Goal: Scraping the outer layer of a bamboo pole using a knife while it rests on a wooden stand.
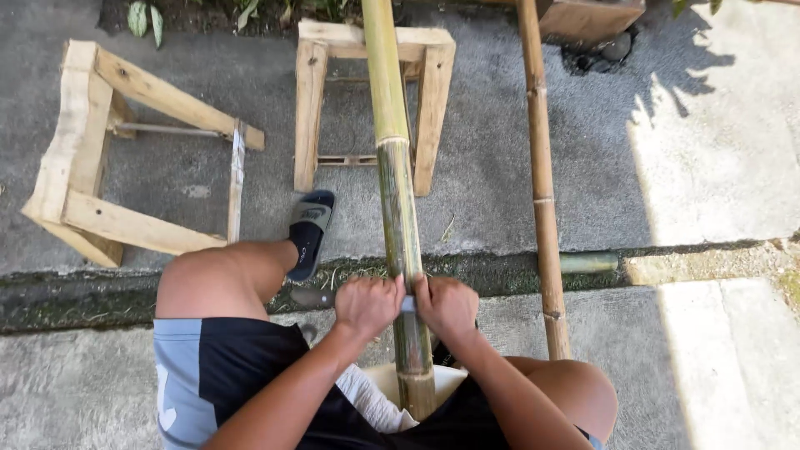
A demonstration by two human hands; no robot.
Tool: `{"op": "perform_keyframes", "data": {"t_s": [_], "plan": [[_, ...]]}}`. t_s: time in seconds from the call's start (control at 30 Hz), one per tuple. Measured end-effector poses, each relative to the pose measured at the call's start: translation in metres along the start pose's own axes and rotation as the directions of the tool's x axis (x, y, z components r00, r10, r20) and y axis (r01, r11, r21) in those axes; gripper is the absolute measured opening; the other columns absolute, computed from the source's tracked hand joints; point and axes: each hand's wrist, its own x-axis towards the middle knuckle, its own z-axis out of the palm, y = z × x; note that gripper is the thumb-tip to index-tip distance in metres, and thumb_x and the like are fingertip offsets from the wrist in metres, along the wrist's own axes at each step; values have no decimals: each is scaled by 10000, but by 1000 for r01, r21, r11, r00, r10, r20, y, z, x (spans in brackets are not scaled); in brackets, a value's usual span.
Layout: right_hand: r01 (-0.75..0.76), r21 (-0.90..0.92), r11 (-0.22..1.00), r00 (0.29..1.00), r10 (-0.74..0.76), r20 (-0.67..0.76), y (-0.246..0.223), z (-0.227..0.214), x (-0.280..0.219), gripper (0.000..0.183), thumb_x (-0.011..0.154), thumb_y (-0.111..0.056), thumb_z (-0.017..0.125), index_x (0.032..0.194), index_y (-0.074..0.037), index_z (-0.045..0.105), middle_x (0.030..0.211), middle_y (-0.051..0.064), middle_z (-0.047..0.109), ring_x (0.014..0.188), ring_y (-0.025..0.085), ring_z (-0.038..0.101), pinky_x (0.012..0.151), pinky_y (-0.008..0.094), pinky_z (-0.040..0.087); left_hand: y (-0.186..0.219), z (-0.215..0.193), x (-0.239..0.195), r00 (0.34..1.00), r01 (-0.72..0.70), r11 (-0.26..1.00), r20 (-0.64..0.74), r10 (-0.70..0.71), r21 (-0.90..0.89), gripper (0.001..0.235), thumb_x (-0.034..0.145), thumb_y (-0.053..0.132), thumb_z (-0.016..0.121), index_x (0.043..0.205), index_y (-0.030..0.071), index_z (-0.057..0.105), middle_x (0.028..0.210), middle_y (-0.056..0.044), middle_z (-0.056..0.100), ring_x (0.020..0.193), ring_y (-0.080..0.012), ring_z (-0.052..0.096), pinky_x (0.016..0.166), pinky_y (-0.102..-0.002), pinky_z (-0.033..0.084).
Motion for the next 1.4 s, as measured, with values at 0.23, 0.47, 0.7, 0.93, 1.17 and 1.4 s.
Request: {"op": "perform_keyframes", "data": {"t_s": [0.23,0.47,0.7,0.93,1.17,1.4], "plan": [[83,-78,994,991,-91,-99,27,37,150,452,1000,-320,585,611,-100,650,590,90,629,429,242,569,417,398,445,-56,-14,138,995,52,990,82,-63,131,639,1097,350,354,524,204,597,440,-3,561,320,-170,491,368,-368,435],[-134,21,991,990,135,-28,30,63,283,562,1020,-427,570,568,-107,665,467,110,583,387,283,563,453,435,458,-106,-23,253,998,53,969,13,-58,241,654,1110,386,351,531,232,614,448,11,550,343,-178,497,390,-370,444],[-24,48,999,946,38,-321,43,87,309,498,1008,-353,605,582,-99,653,546,159,597,472,377,580,484,479,459,-114,-23,283,989,4,969,-145,32,245,581,1064,358,469,547,213,691,525,-49,676,420,-234,637,534,-413,523],[9,55,998,945,9,-328,44,88,304,486,1014,-327,608,585,-100,639,567,147,612,482,368,583,497,476,461,-119,-12,278,965,-36,954,-238,111,297,562,1054,353,478,548,222,685,534,-41,673,432,-223,630,539,-396,510],[65,65,996,938,-39,-343,42,83,299,456,994,-291,619,576,-112,649,542,133,607,445,341,576,464,452,452,-112,-22,273,986,-24,950,-147,73,313,602,1070,356,476,503,226,630,419,0,578,319,-173,518,454,-379,458],[128,74,989,922,-91,-376,40,77,287,444,994,-280,626,583,-115,650,563,127,620,450,331,582,466,440,457,-109,-18,258,970,-33,939,-215,112,342,587,1055,346,488,496,230,623,409,7,565,306,-161,492,451,-369,448]]}}
